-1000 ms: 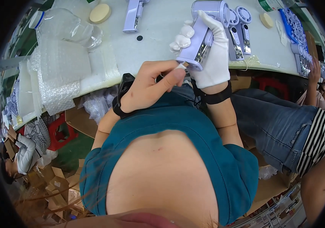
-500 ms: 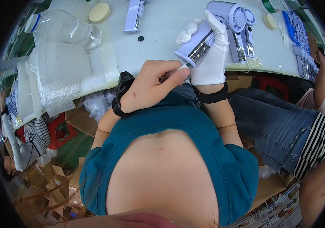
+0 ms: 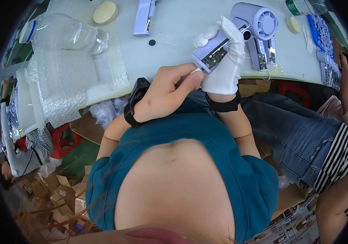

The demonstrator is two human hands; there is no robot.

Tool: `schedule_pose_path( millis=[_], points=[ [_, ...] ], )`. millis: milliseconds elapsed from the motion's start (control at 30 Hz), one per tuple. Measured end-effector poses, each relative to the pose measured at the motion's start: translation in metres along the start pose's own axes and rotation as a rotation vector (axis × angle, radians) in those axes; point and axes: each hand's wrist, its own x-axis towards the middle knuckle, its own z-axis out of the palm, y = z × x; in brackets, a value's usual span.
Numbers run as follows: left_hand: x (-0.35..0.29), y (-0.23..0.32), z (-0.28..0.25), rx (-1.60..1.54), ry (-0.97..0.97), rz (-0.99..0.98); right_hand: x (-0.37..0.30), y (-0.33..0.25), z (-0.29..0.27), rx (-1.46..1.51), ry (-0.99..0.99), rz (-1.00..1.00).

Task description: The person picks up a handheld fan and inserts a charging cable into its port before setting it aside. They then move some bubble wrap and repeat the process with another handheld fan.

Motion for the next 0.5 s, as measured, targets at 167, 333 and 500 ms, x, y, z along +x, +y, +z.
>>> schedule_pose_path(
  millis=[167,333,500],
  points=[
    [-0.001,-0.009,0.004,-0.026,0.039,0.004,-0.008,0.004,0.004,0.010,0.022,-0.010],
    [-0.004,-0.013,0.001,-0.061,-0.018,-0.057,-0.010,0.007,0.004,-0.021,0.030,0.030],
    [-0.004,-0.013,0.003,-0.083,0.067,-0.007,-0.009,0.010,-0.001,-0.062,-0.006,-0.071]
  ],
)
